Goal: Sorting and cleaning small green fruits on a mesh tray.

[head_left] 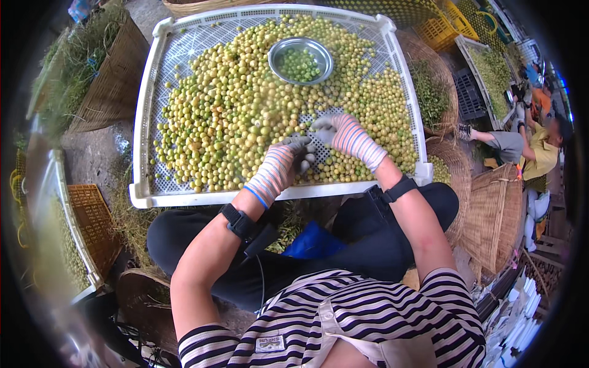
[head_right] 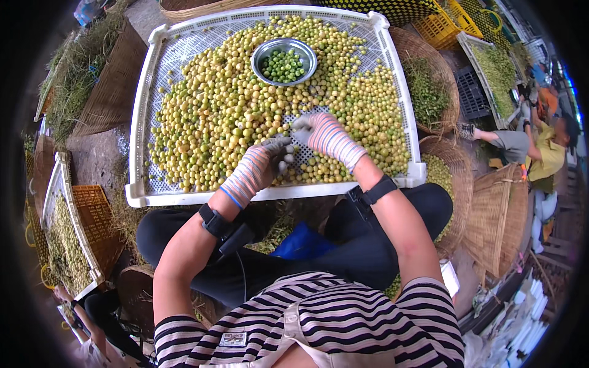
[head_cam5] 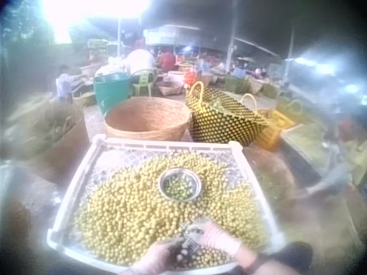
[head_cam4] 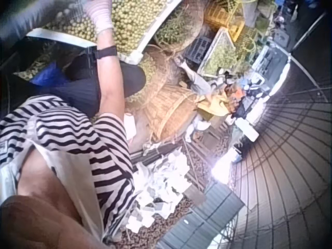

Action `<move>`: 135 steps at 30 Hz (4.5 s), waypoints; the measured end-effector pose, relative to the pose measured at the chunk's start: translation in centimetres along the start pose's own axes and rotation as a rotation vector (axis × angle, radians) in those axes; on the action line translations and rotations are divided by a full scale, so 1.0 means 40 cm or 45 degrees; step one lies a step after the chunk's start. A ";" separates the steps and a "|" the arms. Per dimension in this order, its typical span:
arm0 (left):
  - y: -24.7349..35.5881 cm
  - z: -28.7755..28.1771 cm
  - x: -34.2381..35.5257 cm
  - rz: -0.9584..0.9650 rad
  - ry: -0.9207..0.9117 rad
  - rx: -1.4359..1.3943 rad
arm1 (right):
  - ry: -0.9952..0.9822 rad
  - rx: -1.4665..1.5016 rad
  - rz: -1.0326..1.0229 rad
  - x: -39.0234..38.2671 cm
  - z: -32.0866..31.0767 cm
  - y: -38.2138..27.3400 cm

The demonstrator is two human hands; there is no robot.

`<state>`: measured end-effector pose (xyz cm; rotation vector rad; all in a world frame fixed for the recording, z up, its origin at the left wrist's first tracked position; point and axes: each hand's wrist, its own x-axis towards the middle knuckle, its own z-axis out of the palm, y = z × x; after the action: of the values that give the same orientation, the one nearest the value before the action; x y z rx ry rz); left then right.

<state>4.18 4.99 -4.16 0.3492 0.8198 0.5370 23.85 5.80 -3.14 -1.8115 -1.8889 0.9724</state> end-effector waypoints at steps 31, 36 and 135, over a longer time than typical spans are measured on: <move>0.009 0.043 -0.042 -0.040 -0.012 0.170 | -0.011 -1.021 -0.021 0.046 -0.270 0.141; 0.021 0.050 -0.020 -0.033 -0.044 0.209 | 0.116 -0.961 -0.343 0.076 -0.103 -0.019; 0.005 0.037 -0.007 -0.151 -0.036 0.091 | 0.587 -0.743 0.125 0.343 -0.314 0.206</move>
<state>5.11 4.84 -2.96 0.3705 0.8284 0.3918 36.60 21.63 -2.73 -2.2094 -1.9004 -0.0178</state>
